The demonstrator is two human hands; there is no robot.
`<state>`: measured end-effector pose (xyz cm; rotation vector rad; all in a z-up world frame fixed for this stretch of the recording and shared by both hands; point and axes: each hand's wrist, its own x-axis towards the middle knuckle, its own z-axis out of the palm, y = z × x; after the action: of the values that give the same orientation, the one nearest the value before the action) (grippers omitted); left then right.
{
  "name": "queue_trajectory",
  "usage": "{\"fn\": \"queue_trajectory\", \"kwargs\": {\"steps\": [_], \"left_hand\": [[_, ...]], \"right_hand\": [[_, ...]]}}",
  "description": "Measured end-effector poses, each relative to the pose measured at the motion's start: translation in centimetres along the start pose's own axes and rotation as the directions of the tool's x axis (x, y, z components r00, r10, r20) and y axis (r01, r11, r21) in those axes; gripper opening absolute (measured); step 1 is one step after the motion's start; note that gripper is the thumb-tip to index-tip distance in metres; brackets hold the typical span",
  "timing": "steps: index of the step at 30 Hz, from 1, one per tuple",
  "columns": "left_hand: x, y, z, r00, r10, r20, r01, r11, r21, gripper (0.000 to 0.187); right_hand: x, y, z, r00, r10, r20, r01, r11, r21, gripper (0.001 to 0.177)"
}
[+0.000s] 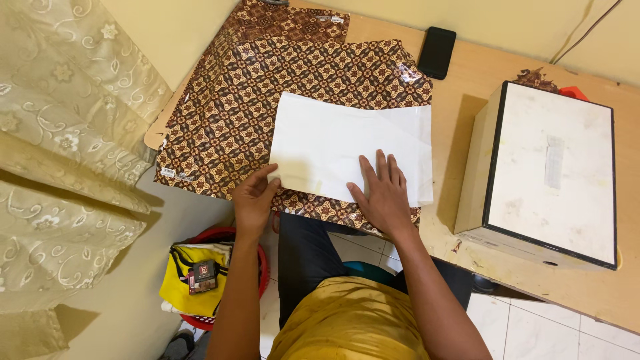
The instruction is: The person places a white rectangular box on a table, unfolds a sheet of white tissue paper, and smooths it flat. They then position the box on the tissue and wrap a patterned fabric around it, folding the edges to cover the box. The person adjusts the fabric to fit the box and smooths the surface.
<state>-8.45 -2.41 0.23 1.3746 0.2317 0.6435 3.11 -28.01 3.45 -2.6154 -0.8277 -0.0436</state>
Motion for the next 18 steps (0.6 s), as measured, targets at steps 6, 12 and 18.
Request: {"fn": "queue_trajectory", "kwargs": {"steps": [6,12,18], "left_hand": [[0.6,1.5,-0.9,0.994,-0.077,0.071,0.072,0.994,0.078,0.034],[1.4,0.9,-2.3,0.991,-0.127,0.043,0.112,0.962,0.249,0.023],[1.4,0.3,-3.0,0.979,-0.155,-0.133,0.168,0.982,0.088,0.02]], "right_hand": [[-0.1,0.0,-0.1,1.0,0.005,0.0,-0.005,1.0,0.011,0.071],[0.1,0.0,-0.1,1.0,0.011,0.026,-0.011,1.0,-0.009,0.071],[0.0,0.1,-0.2,1.0,-0.001,0.022,0.001,1.0,-0.002,0.072]]}}
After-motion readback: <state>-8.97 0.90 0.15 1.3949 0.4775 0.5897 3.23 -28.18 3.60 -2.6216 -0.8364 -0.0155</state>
